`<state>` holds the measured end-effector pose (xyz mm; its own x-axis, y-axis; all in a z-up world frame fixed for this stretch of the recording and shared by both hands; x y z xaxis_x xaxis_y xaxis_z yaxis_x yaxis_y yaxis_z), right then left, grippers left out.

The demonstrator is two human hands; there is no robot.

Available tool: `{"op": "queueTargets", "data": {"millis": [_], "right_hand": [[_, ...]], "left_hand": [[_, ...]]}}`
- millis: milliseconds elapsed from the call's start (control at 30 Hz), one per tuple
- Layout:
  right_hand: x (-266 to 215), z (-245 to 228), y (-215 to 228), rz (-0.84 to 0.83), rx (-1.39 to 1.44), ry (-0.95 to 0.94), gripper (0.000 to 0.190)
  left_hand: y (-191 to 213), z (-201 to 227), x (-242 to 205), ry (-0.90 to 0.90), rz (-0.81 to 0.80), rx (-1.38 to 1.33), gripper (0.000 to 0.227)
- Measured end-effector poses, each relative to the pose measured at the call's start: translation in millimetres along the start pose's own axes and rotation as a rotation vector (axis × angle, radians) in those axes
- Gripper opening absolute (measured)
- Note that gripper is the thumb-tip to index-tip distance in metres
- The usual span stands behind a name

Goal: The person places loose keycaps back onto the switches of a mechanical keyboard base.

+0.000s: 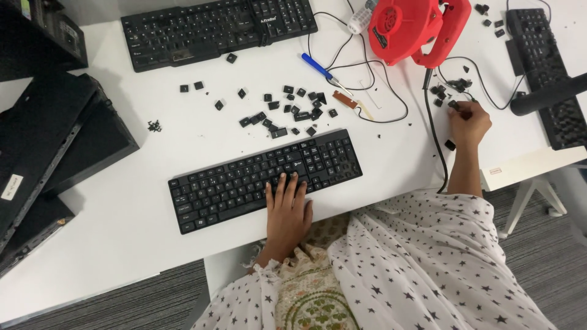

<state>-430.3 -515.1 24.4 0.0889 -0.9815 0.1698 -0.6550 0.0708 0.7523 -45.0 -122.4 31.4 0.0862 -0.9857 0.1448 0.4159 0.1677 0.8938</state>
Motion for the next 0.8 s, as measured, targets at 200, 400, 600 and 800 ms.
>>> {"op": "queueTargets", "data": {"millis": [200,400,600,800], "right_hand": [[-10.5,-13.0,4.8,-0.021,-0.016,-0.009,0.026],[-21.3,-20.7,5.6,-0.05,0.213,-0.074,0.023],[-25.6,-24.4,5.0,-0.062,0.329,-0.142,0.022],[-24.3,-27.6,2.4,-0.094,0.354,-0.072,0.023]], "left_hand": [[-2.9,-0.9,-0.9,-0.007,0.004,0.001,0.042],[-2.9,-1.9,-0.3,-0.003,-0.013,-0.017,0.043],[-4.5,-2.4,0.2,-0.007,-0.016,-0.011,0.043],[-4.8,-2.7,-0.7,-0.009,-0.013,-0.012,0.043]]}}
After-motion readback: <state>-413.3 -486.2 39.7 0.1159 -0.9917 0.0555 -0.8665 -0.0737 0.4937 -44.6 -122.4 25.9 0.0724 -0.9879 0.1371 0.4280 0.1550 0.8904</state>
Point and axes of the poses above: each hand's wrist, its own x-axis towards the middle knuckle, its own y-axis out of the back of the hand, z = x × y, the point moved 9 cm from there along x, towards the middle knuckle, and after that the axes turned 15 degrees about -z, right-handed, at the moved point
